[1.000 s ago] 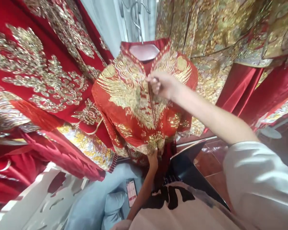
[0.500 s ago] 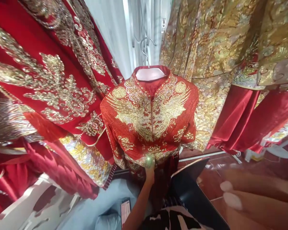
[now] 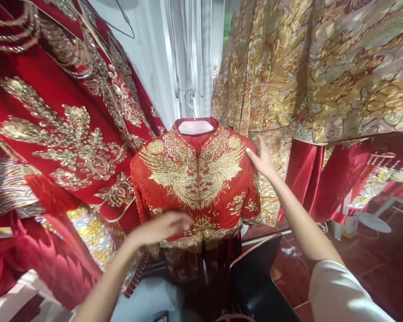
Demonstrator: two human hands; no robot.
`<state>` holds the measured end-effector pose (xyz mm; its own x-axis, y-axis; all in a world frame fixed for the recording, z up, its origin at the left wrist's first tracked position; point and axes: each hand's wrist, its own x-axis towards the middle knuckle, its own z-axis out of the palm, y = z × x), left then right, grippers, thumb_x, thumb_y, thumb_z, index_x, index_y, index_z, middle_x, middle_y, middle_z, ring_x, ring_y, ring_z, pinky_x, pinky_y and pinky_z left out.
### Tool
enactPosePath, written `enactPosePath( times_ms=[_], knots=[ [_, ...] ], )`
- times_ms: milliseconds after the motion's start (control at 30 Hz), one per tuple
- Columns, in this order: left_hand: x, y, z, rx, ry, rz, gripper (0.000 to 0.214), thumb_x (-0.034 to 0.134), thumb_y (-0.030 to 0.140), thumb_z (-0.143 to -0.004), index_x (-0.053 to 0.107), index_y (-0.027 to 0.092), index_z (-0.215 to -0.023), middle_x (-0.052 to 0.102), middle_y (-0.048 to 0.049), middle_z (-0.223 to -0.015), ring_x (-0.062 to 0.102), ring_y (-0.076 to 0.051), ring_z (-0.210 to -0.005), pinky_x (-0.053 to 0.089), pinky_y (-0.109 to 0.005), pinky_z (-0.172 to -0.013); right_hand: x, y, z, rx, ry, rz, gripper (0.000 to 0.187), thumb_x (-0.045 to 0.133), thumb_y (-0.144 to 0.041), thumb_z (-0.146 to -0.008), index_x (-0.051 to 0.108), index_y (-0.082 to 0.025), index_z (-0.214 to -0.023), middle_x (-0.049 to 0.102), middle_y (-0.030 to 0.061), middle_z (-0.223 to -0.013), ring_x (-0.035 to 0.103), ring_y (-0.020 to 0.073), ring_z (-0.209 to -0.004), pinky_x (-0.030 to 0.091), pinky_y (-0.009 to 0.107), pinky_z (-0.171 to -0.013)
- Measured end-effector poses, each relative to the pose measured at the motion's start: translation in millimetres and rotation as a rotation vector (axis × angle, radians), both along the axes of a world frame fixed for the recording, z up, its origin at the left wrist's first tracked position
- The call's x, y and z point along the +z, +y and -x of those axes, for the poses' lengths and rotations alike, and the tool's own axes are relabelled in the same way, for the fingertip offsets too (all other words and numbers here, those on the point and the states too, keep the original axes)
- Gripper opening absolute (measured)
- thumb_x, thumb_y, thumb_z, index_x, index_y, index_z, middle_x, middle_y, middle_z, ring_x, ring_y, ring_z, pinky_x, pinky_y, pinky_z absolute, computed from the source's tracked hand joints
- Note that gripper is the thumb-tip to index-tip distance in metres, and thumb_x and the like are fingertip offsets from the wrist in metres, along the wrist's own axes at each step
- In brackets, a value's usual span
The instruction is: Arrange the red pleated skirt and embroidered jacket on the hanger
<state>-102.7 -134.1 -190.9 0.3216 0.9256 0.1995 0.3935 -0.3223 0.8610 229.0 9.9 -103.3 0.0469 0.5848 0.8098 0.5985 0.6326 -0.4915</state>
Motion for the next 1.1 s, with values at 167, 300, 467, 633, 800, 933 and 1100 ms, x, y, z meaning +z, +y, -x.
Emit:
enactPosePath(
  times_ms=[167,300,467,633,800,933,1100],
  knots=[
    [131.3,40,20,0.424,0.308,-0.881,0.034,0.045,0.042,-0.087,0.066,0.018,-0.099,0.068,-0.0070,-0.100,0.059,-0.023,-0.097,0.043,-0.049,-0.093,-37.7,46,-13,0.241,0.223,0.230,0.060,0.037,-0.070,-0.081,0.060,-0.016,-0.093,0.067,0.0114,-0.092,0.062,0.0201,-0.082,0.050,0.038,-0.079],
    [145.2,74,35,0.583,0.475,-0.730,0.056,0.048,0.049,-0.083,0.058,0.006,-0.117,0.064,-0.0150,-0.110,0.056,-0.029,-0.104,0.038,-0.054,-0.094,-35.2,60,-15,0.397,0.358,0.522,0.060,0.021,-0.064,-0.089,0.061,-0.019,-0.090,0.066,0.0087,-0.079,0.061,0.0179,-0.070,0.049,0.035,-0.067],
    [124.8,88,32,0.773,0.516,-0.578,0.047,0.059,0.054,-0.075,0.067,0.015,-0.099,0.066,-0.0136,-0.082,0.062,-0.033,-0.089,0.045,-0.050,-0.086,-30.9,37,6,-0.086,0.337,0.249,0.045,0.037,-0.054,-0.088,0.059,-0.016,-0.082,0.063,0.0108,-0.081,0.059,0.0215,-0.079,0.046,0.038,-0.074],
    [119.3,90,29,0.792,0.504,-0.597,0.046,0.058,0.054,-0.077,0.065,0.014,-0.098,0.065,-0.0140,-0.084,0.061,-0.033,-0.092,0.044,-0.051,-0.088,-30.1,-31,82,-0.034,0.330,0.007,0.014,0.046,-0.032,-0.083,0.049,-0.021,-0.091,0.058,0.0039,-0.078,0.057,0.0157,-0.072,0.045,0.032,-0.067],
    [117.2,93,32,0.781,0.487,-0.597,0.047,0.056,0.055,-0.078,0.063,0.014,-0.100,0.065,-0.0138,-0.089,0.060,-0.032,-0.096,0.042,-0.048,-0.092,-13.0,-49,160,0.411,0.450,0.284,0.014,0.051,-0.025,-0.079,0.038,-0.023,-0.085,0.053,-0.0031,-0.065,0.052,0.0098,-0.057,0.041,0.025,-0.056],
    [111.0,86,31,0.774,0.471,-0.623,0.050,0.054,0.053,-0.081,0.059,0.015,-0.112,0.064,-0.0154,-0.105,0.058,-0.033,-0.104,0.041,-0.048,-0.095,-10.0,-41,168,0.485,0.695,0.394,0.014,0.041,-0.013,-0.075,0.031,-0.023,-0.073,0.047,-0.0044,-0.060,0.046,0.0068,-0.053,0.037,0.021,-0.052],
    [75.2,67,32,0.797,0.316,-0.849,0.063,0.050,0.051,-0.084,0.041,0.015,-0.135,0.046,-0.0149,-0.137,0.040,-0.028,-0.128,0.029,-0.043,-0.110,-95.3,-70,152,0.540,0.837,0.482,0.022,0.047,-0.018,-0.063,0.026,-0.022,-0.064,0.036,-0.0065,-0.055,0.038,0.0068,-0.049,0.033,0.021,-0.047]
  ],
)
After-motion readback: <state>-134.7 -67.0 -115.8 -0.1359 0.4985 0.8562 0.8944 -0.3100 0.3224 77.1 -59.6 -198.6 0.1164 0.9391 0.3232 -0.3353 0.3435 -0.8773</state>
